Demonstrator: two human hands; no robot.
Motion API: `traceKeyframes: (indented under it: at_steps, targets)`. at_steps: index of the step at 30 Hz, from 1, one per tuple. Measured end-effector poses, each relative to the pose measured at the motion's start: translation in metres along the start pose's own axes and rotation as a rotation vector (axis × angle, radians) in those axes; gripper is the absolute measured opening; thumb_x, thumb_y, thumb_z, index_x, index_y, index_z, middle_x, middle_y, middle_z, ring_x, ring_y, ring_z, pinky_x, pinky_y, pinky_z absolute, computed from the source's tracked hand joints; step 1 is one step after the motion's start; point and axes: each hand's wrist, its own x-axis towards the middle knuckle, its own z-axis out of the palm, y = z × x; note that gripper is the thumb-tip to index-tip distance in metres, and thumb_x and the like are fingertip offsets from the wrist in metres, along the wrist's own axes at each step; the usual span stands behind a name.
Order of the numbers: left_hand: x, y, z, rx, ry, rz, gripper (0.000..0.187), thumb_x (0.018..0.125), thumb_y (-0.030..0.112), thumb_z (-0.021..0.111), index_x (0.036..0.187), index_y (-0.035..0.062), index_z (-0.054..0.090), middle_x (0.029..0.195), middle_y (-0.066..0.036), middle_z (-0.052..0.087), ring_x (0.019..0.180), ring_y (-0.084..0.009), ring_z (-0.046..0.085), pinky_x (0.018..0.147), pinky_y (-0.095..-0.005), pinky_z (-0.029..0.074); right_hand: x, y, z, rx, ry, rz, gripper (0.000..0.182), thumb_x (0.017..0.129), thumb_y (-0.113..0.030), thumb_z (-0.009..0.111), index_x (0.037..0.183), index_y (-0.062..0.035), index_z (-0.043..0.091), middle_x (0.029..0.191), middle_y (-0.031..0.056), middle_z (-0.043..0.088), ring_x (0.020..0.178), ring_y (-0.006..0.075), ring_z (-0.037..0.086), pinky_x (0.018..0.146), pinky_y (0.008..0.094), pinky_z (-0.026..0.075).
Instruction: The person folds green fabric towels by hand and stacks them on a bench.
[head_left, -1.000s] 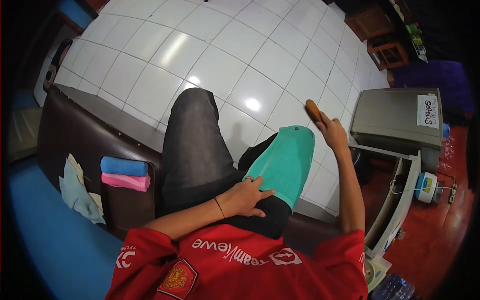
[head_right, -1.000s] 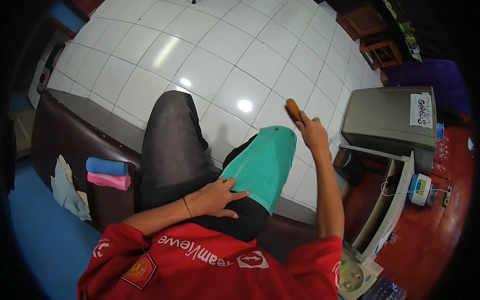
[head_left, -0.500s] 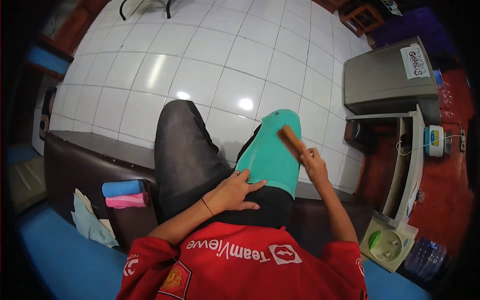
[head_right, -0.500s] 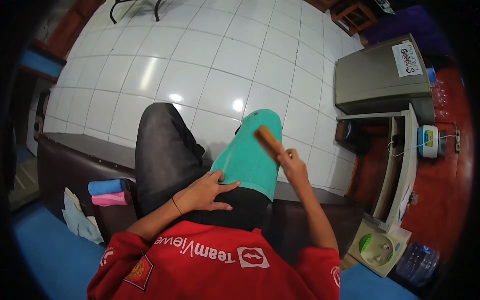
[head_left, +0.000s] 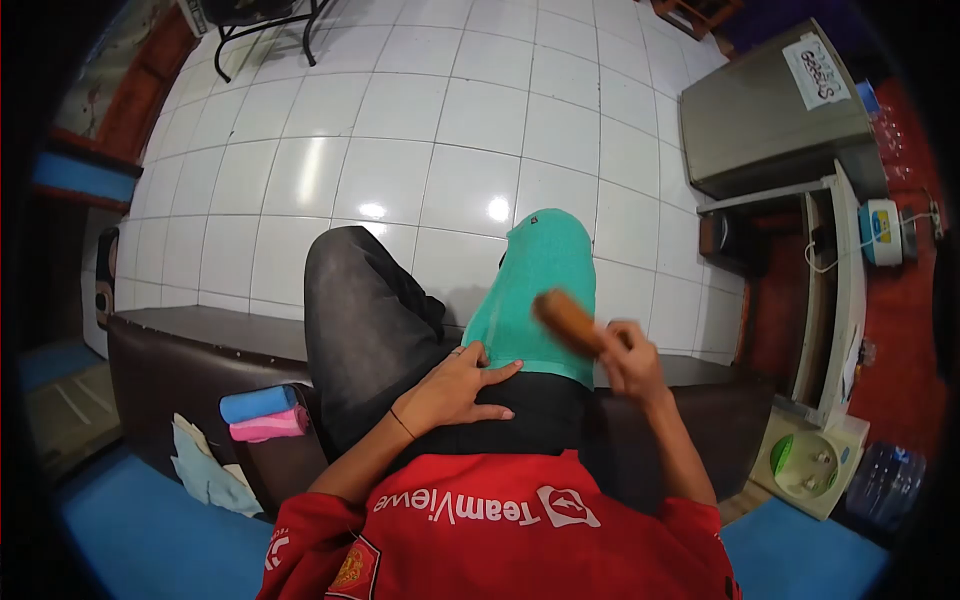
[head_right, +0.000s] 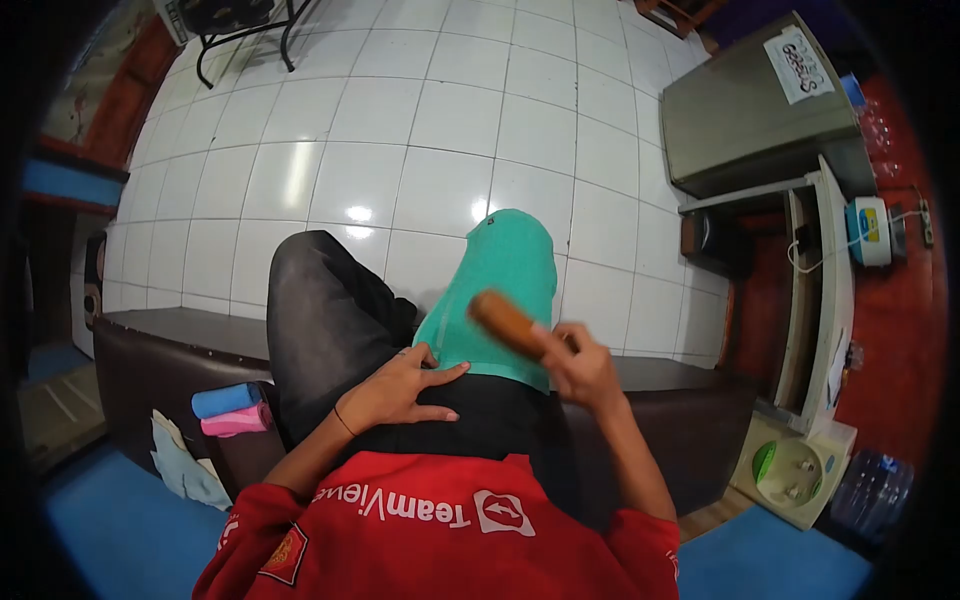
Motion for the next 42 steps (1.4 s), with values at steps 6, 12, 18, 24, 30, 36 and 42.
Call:
traceKeyframes:
  at_steps: [6, 12, 18, 24, 30, 36, 42]
  targets:
    - [0.006, 0.002, -0.003, 0.024, -0.01, 0.026, 0.067, 0.076, 0.049, 0.074, 0.134, 0.0196, 0.056, 0.089, -0.016, 0.049, 0.084, -0.0303, 0.049, 0.08, -0.0373, 0.044, -0.009, 0.032, 0.037, 0.024, -0.027, 0.15, 0.047, 0.085, -0.009, 0.067, 0.131, -0.0179, 0.059, 0.091, 0.0118, 0.057, 0.073, 0.0261, 0.06, 0.066, 0.0343, 0.051]
    - [0.006, 0.003, -0.006, 0.04, -0.011, 0.02, 0.067, 0.076, 0.047, 0.074, 0.134, 0.0191, 0.057, 0.09, -0.015, 0.05, 0.084, -0.0285, 0.05, 0.079, -0.0355, 0.044, 0.04, 0.123, 0.067, 0.168, 0.199, 0.511, 0.039, 0.097, -0.022, 0.055, 0.134, -0.0109, 0.055, 0.079, 0.0127, 0.062, 0.072, 0.0203, 0.059, 0.07, 0.0325, 0.049]
    - [0.003, 0.004, -0.009, 0.034, -0.016, -0.001, 0.064, 0.078, 0.045, 0.073, 0.135, 0.0187, 0.056, 0.092, -0.014, 0.052, 0.087, -0.028, 0.052, 0.082, -0.0353, 0.045, 0.044, 0.151, 0.081, 0.246, 0.12, 0.88, 0.053, 0.092, -0.038, 0.061, 0.136, -0.0091, 0.052, 0.092, 0.017, 0.069, 0.074, 0.021, 0.065, 0.067, 0.0317, 0.051]
    - [0.013, -0.009, -0.014, -0.191, 0.283, -0.265, 0.047, 0.087, 0.03, 0.069, 0.122, -0.0001, 0.059, 0.101, -0.02, 0.059, 0.083, -0.0292, 0.062, 0.075, -0.0348, 0.051, -0.033, 0.089, 0.056, 0.942, 0.153, 1.209, 0.044, 0.084, -0.039, 0.073, 0.1, -0.0014, 0.056, 0.073, 0.0037, 0.054, 0.06, 0.0139, 0.053, 0.049, 0.0234, 0.041]
    - [0.027, -0.042, 0.003, -0.015, 0.294, -0.486, 0.043, 0.09, 0.025, 0.065, 0.123, -0.0001, 0.056, 0.094, -0.021, 0.064, 0.08, -0.0239, 0.067, 0.07, -0.0336, 0.052, -0.061, -0.001, 0.05, 1.135, 0.181, 1.317, 0.035, 0.084, -0.029, 0.074, 0.11, -0.0115, 0.058, 0.091, -0.0028, 0.056, 0.083, 0.0112, 0.053, 0.069, 0.0313, 0.046]
    - [0.05, -0.041, -0.022, -0.428, 0.451, -0.331, 0.034, 0.09, 0.012, 0.064, 0.122, 0.0024, 0.058, 0.089, -0.01, 0.064, 0.07, -0.0103, 0.06, 0.063, -0.0258, 0.049, -0.053, 0.019, 0.056, 0.924, 0.441, 1.067, 0.034, 0.08, -0.009, 0.074, 0.108, -0.003, 0.056, 0.091, 0.0004, 0.059, 0.082, 0.0112, 0.055, 0.074, 0.0277, 0.046]
    - [0.087, 0.011, -0.089, -0.373, 0.598, -0.12, 0.023, 0.092, 0.008, 0.06, 0.115, 0.0032, 0.064, 0.092, -0.007, 0.064, 0.069, -0.0082, 0.052, 0.062, -0.0223, 0.045, 0.01, -0.013, -0.014, 0.899, 0.686, 0.868, 0.03, 0.081, -0.004, 0.072, 0.106, -0.0007, 0.057, 0.09, 0.0014, 0.06, 0.08, 0.0104, 0.056, 0.074, 0.0273, 0.046]
